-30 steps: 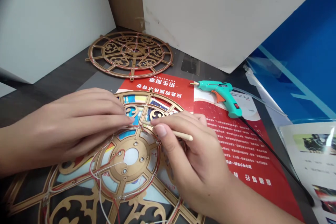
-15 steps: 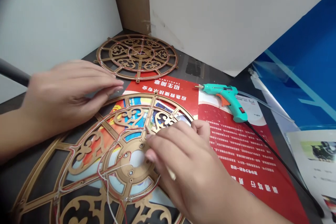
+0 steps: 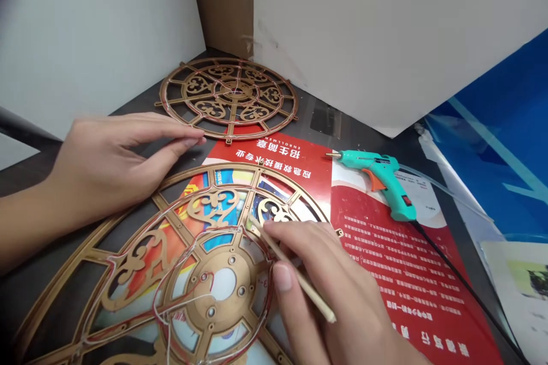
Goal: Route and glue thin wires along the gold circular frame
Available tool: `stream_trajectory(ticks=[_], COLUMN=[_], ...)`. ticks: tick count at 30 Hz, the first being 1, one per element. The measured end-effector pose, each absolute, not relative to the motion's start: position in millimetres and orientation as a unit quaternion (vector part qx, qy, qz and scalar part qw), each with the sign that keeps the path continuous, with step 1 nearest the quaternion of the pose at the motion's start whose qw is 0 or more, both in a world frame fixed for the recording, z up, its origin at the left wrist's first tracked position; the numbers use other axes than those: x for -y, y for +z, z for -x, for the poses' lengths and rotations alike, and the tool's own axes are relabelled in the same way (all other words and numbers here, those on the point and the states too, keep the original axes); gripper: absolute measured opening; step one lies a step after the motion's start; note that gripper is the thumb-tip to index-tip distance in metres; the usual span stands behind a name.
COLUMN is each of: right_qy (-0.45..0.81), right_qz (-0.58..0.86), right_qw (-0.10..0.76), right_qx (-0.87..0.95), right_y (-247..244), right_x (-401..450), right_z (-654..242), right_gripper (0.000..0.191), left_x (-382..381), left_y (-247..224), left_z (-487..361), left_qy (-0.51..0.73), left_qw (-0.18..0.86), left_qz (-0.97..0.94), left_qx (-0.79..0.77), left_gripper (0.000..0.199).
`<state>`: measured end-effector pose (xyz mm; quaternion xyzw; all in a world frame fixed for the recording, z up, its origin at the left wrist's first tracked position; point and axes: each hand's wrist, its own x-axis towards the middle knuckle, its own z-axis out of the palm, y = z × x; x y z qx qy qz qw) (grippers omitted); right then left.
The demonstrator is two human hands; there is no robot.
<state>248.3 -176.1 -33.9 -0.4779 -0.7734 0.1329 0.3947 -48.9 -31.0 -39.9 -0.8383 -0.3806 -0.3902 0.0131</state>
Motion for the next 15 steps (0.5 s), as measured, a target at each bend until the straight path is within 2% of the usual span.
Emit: stream_trajectory(ticks=[5,11,15], right_qy=[0.131,0.155,0.163], right_qz=[0.493,0.517,0.492], right_qw=[0.403,0.409,0.388], right_qx=[0.760,0.735,0.762], right_y=[-34.7,-32.7,-35.5], right_x=[176.2,178.0,176.7], right_z=[-250.2,-248.9,-244.7], right_gripper=[0.030,0.027,0.027], left_x=[30.1,26.7,25.3], left_y=[-39.6,-34.8,-32.6], left_z=[50.2,46.6,43.2], left_qy=[-0.392,-0.390,-0.388], left_qw=[-0.054,-0.086,-0.074], left_qz=[0.797,0.798,0.804], left_qx=[0.457,0.451,0.445], left_gripper=[0.022,0.015,0.035])
